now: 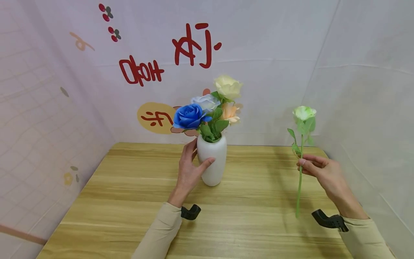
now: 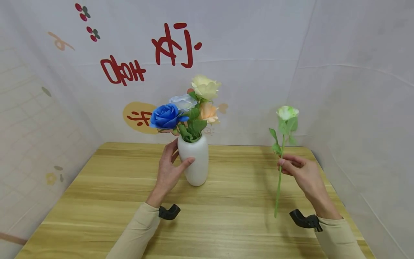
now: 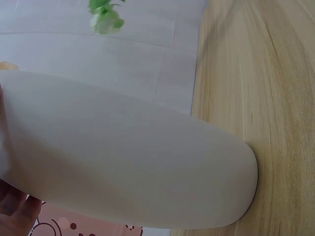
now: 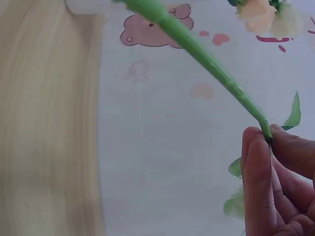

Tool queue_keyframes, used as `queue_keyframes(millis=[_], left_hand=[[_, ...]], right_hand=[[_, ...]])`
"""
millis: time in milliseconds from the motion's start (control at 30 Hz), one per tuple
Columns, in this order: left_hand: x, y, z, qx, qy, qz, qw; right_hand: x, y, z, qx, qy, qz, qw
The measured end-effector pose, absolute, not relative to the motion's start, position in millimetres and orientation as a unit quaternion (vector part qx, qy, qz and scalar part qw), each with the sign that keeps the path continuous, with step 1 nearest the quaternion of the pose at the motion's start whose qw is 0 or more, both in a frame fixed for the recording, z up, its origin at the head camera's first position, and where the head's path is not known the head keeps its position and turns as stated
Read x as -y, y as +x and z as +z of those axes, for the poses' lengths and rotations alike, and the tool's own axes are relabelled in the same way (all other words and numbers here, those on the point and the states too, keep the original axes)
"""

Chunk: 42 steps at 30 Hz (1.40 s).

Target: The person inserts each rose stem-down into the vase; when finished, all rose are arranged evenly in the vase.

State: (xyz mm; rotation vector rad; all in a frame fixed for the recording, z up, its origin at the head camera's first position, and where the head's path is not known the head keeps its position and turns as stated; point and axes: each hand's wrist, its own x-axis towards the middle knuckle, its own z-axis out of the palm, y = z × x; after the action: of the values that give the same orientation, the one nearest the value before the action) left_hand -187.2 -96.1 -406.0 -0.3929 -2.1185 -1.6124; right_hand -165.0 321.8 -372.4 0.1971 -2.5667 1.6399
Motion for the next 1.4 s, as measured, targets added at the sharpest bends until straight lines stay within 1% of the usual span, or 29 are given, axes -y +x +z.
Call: queue_keyframes(millis=[133,267,567,867,1400], left_hand=[[96,-187,-406,0.765,-0.145,-0.586,0.224],[96,-186,-405,0.765,-0.147,-0.586,0.225],[96,-185,-406,0.767,-0.140,-0.587,0.217],[95,-184,-404,0.771,-0.139,-0.581,0.218],[95,-184,-406,0.777,-0.136,-0.574,0.222]], right_hand=[[-313,-166,-365,0.803,0.087,0.585,0.077],[-304,-167,-358,0.752,0.102,0.644,0.096],[-280,-166,-342,0.693,0.093,0.702,0.137],[-254,-174,-330,0.593,0.128,0.782,0.144],[-216,-179,-306,0.524,0.150,0.822,0.165]])
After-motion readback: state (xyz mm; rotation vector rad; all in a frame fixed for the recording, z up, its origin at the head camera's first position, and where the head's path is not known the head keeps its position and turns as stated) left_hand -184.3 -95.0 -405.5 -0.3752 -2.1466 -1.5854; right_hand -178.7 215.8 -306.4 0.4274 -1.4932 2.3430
